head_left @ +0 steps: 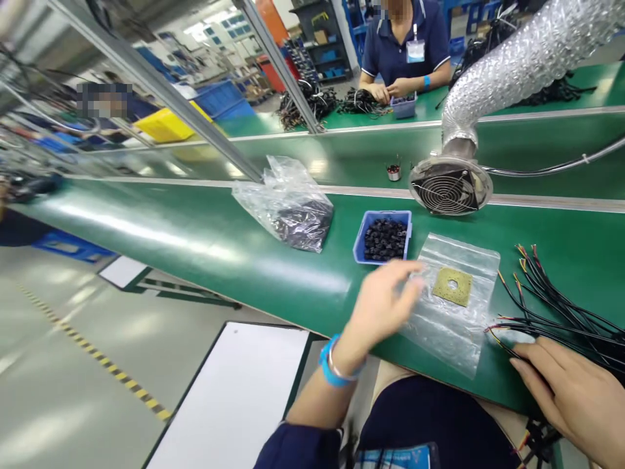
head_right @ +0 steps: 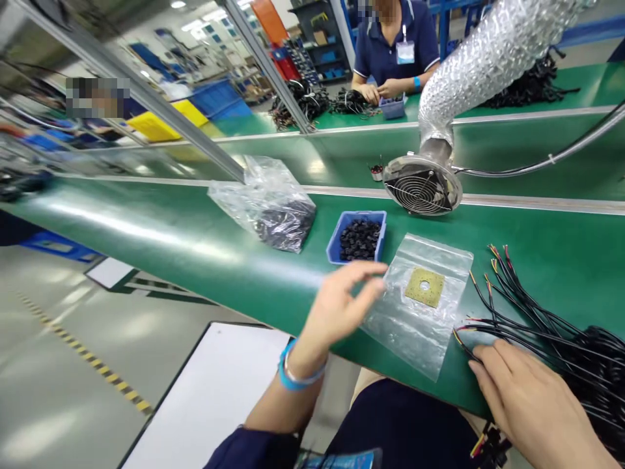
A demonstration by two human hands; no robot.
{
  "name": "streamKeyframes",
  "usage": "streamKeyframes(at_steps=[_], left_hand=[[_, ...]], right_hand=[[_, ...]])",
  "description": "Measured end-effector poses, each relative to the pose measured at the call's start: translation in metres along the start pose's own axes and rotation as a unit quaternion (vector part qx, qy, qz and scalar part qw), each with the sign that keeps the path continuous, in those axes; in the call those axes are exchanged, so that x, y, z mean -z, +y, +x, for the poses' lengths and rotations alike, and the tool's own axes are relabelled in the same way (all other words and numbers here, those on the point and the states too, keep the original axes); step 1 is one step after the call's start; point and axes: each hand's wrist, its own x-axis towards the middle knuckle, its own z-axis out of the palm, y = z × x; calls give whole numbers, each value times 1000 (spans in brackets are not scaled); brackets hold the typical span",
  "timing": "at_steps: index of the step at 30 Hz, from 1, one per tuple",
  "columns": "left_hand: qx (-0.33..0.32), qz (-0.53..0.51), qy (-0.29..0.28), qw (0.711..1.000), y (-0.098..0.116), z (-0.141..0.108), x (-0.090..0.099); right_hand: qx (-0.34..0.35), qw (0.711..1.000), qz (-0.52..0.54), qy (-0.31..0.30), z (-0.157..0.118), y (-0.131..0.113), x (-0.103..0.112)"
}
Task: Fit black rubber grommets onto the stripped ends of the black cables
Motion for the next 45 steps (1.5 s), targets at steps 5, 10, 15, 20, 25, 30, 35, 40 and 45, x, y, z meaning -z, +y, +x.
streamKeyframes(at_steps=[5,10,15,20,25,30,35,40,45], left_hand=[[39,335,-67,939,-53,52,27],[11,369,-111,923,-59,55,23],[-20,385,-99,917,-57,45,26],[10,94,5,995,-45,34,21],[11,-111,-151,982,-24,20,-19],[-135,77,-197,968,-22,26,-52],[-170,209,-235,934,-18,28,-61],[-132,197,-225,945,-14,20,-60],[117,-293,-147,937,7,-8,-73]], right_hand=[[10,998,66,-10,-9,-2,-4],[-16,997,77,-3,-13,-7,-4],[-14,996,87,14,-9,-6,-5],[-21,995,86,45,-3,-10,-2],[-27,993,94,73,7,-15,9],[-37,990,96,91,11,-16,14],[-49,987,124,88,9,-17,12],[-64,977,172,111,14,-18,16],[-91,965,218,113,16,-17,28]])
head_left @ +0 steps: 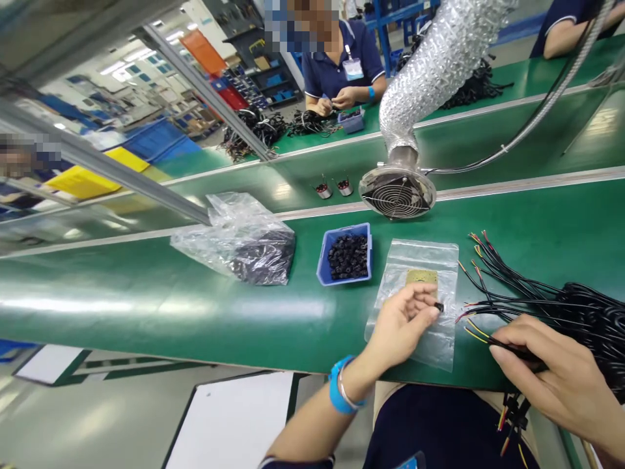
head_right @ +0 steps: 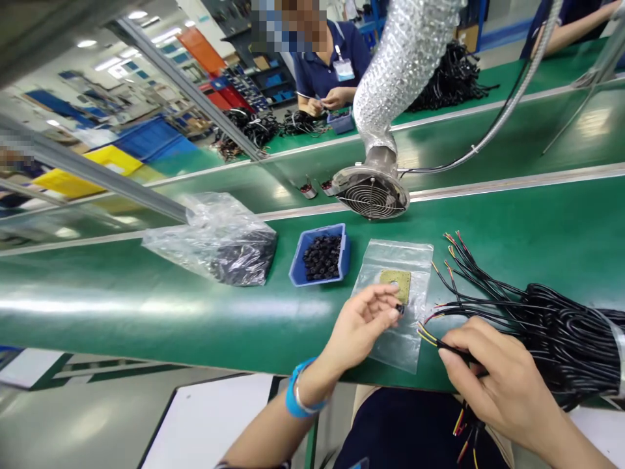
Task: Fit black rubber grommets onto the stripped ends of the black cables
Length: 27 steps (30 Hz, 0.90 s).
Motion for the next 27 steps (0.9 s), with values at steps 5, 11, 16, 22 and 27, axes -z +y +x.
streamKeyframes(at_steps=[5,11,16,22,27], left_hand=[[131,-355,-6,926,0,-21,-40],[117,-406,5,906,4,-21,-45],[91,-388,4,917,1,-22,-42],[86,-391,4,917,-3,-23,-43],[61,-365,18,929,-3,-22,-41]], right_hand=[[-42,998,48,-10,0,-3,7],[-37,999,31,5,1,0,3],[-40,999,34,5,0,0,1],[-33,999,36,2,2,-2,2],[-32,999,37,-5,7,-5,4]])
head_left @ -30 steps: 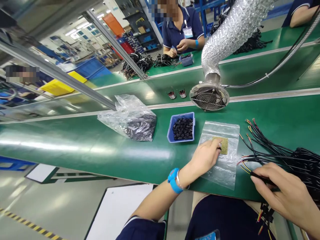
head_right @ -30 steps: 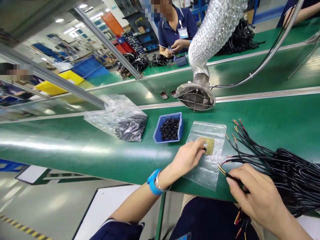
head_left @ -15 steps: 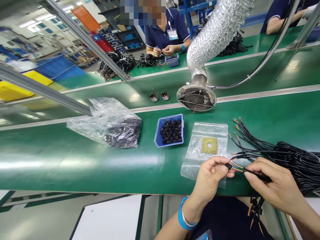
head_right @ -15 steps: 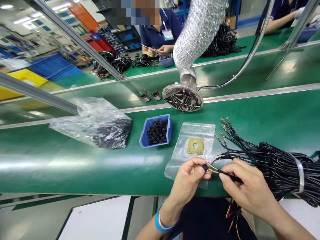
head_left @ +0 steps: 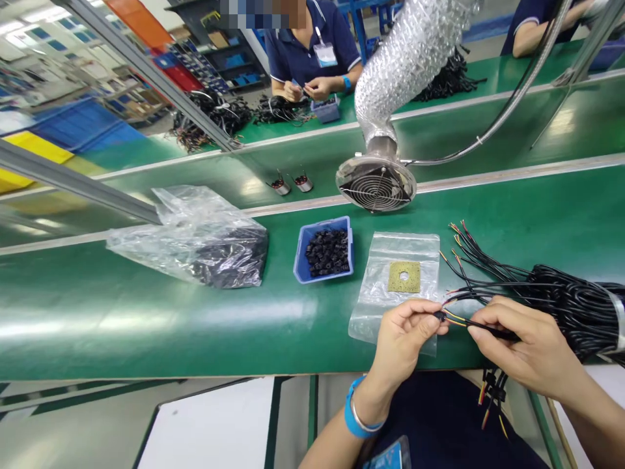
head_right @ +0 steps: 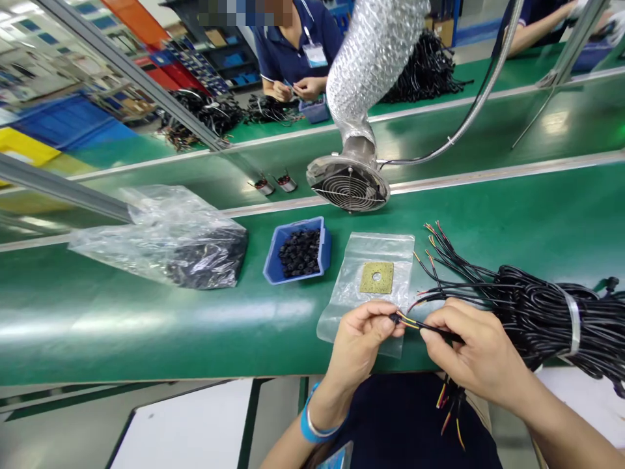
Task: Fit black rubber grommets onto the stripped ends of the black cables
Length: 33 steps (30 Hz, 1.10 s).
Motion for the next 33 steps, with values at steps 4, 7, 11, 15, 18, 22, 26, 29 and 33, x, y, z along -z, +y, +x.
streamKeyframes(at_steps=[4,7,11,15,18,22,26,29,33], left_hand=[[-34,27,4,999,0,-1,-1],[-84,77,-5,994,0,-2,-1],[-142,162,-26,976,0,-2,0],[-139,176,-25,974,-5,-3,-1],[-135,163,-12,977,-10,-3,0],[-184,181,-15,966,-14,-3,2],[-194,201,-27,960,-13,-3,1],[-204,211,2,956,-15,-3,-1],[-197,199,49,959,-20,-4,-2]], right_hand=[[-5,1000,-2,0,2,-5,3],[-12,1000,6,0,4,-7,6],[-22,1000,11,17,5,-9,8],[-13,1000,12,14,4,-9,7],[-6,1000,22,3,2,-7,6],[-13,1000,20,5,0,-4,5],[-14,1000,7,17,-2,-3,3],[-4,1000,0,8,-3,-2,3],[0,1000,0,-3,-3,-1,4]])
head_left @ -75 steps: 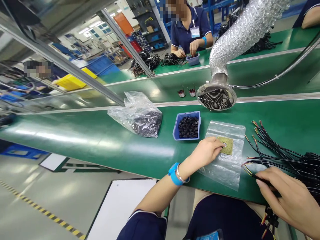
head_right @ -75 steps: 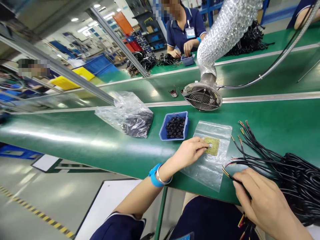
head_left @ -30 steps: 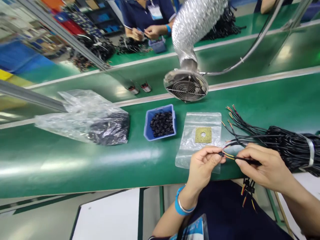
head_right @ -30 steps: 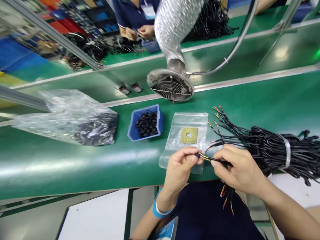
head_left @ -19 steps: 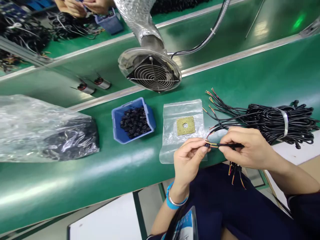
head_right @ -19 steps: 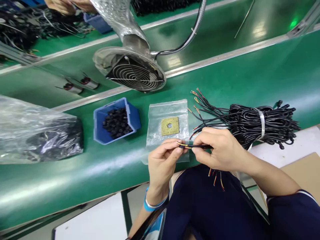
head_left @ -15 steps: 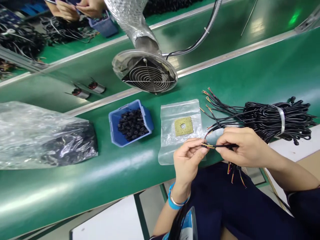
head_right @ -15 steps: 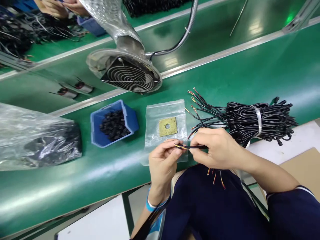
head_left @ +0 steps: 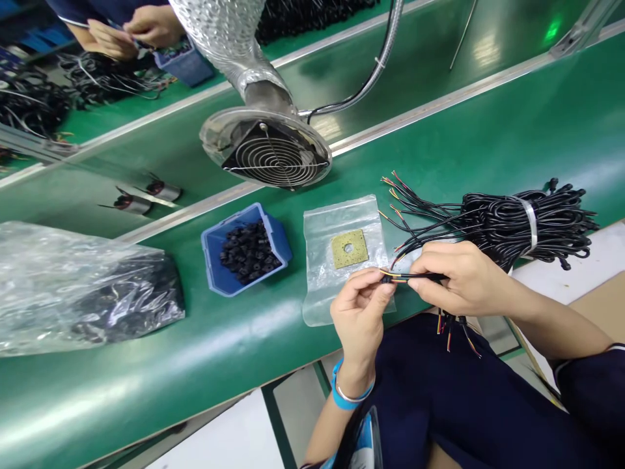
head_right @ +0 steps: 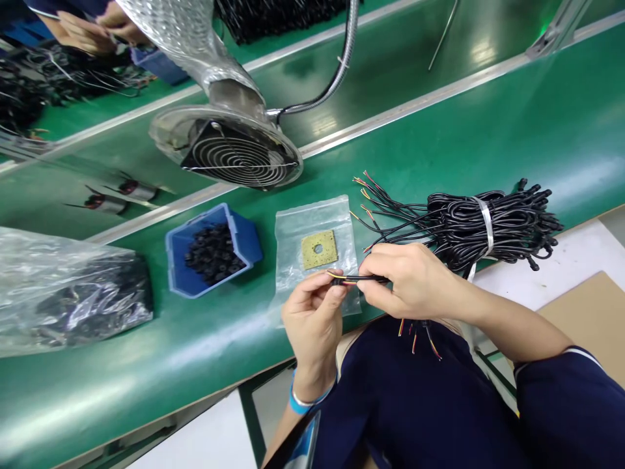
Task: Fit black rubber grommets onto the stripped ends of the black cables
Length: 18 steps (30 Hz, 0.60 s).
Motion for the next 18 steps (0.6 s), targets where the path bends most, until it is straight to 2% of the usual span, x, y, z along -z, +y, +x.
streamKeyframes(at_steps=[12,18], left_hand=[[37,-42,19,998,0,-4,-1],[51,-52,-13,997,-1,-5,-1]], right_hand=[[5,1000,10,-2,1,-2,5],[-2,1000,19,-17,-1,-3,6]])
